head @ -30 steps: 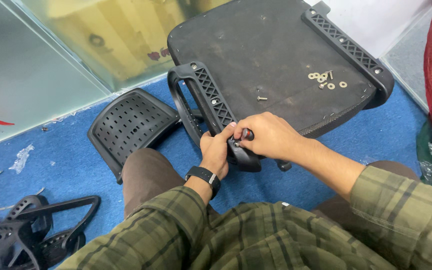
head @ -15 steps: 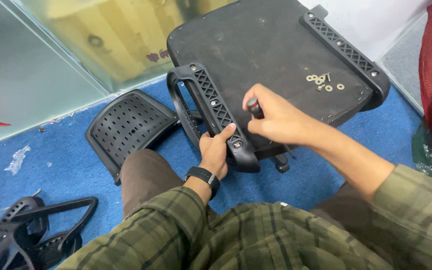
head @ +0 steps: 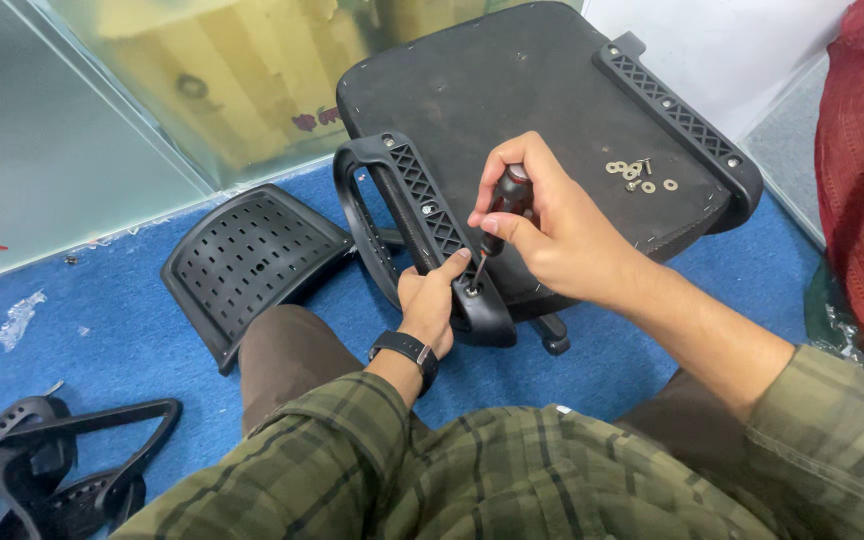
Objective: The person uses a screwdriver to attach two black plastic armrests to an overturned office chair seat. They insert screws and washers into the mounting holes and tighten them by hand and with the tool. The chair remains upside down on the floor throughout the clip.
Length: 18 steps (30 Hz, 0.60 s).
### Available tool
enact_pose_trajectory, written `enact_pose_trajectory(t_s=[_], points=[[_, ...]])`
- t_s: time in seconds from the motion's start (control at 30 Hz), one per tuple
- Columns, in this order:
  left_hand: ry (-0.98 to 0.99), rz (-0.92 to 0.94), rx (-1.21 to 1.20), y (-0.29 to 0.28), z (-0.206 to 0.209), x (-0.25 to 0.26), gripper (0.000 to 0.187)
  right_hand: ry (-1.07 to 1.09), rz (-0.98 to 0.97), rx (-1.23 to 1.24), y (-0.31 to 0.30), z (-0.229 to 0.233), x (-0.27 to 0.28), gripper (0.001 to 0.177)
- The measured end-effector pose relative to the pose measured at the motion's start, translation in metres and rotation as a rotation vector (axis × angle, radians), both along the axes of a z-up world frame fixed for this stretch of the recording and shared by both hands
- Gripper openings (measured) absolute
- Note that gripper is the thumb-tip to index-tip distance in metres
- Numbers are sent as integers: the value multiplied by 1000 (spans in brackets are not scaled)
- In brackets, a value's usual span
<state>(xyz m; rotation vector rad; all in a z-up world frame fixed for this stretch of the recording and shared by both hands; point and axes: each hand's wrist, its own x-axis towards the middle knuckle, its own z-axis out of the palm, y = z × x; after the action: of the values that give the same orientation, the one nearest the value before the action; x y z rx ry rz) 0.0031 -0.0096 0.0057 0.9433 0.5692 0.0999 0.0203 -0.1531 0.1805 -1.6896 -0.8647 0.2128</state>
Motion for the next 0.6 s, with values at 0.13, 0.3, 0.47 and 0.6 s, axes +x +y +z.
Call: enact_pose_trajectory(t_s=[0.13,0.3,0.47,0.6], points=[[16,1,-14,-1,5,0,48,-116,-84,-145,-2,6,-7,28],[-6,-34,0,0,15,-5,34,-411,-205,-443,2,24,-13,33],[5,-60,-10,1,22,-6,22,-525,-63,-502,3,43,-19,33],[-16,-58,7,2,23,-5,18,-565,-1,-575,6,59,-17,37]])
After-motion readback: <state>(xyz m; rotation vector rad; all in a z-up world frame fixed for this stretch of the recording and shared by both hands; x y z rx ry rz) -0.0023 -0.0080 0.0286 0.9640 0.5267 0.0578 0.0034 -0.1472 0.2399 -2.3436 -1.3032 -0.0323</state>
